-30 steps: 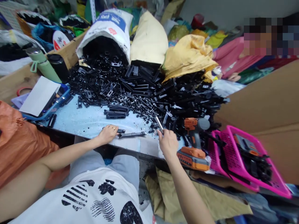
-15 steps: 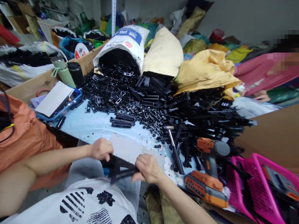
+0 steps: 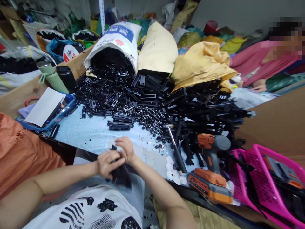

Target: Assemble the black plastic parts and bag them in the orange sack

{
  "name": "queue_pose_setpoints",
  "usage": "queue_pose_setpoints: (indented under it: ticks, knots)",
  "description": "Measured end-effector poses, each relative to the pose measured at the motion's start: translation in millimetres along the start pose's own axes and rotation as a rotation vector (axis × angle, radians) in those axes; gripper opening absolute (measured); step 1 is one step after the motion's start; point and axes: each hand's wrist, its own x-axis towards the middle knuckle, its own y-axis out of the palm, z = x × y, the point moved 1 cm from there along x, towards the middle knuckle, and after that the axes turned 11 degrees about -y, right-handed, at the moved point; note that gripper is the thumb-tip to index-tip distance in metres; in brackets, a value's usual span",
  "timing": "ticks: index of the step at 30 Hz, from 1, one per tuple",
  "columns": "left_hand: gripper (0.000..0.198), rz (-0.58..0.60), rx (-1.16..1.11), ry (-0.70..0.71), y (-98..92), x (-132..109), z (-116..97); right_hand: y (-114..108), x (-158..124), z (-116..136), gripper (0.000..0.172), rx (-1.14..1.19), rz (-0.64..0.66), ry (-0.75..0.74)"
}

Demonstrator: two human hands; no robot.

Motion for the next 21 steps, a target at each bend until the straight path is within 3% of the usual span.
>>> queue_pose_setpoints:
  ticks: [2, 5, 7, 10, 13, 17, 21]
  knots:
    - [0.065, 0.085, 0.257, -0.01, 5.7, -2, 30, -6, 20, -48, 0.04, -0.071, 0.141, 0.024]
    - [0.063, 0.32, 0.464, -0.049, 18.9, -5, 64, -3, 34, -102, 0.066, -0.439, 0.561, 0.198]
    - [0.061, 0.427, 0.527, -0.102, 26.0, -5, 79, 7, 34, -119, 0.071, -0.604, 0.693, 0.305]
    - [0.057, 0.476, 0.545, -0.147, 33.6, 5, 98, 23, 36, -126, 0.072, -0.69, 0.721, 0.367]
    - [0.051, 0.487, 0.565, -0.208, 41.9, 24, 117, 21, 52, -140, 0.063, -0.657, 0.682, 0.367]
    - [0.061, 0.452, 0.548, -0.286, 46.5, 43, 127, -10, 84, -190, 0.047, -0.769, 0.582, 0.451]
    - [0.059, 0.304, 0.487, -0.417, 27.7, 47, 134, -28, 102, -247, 0.034, -0.915, 0.597, 0.574]
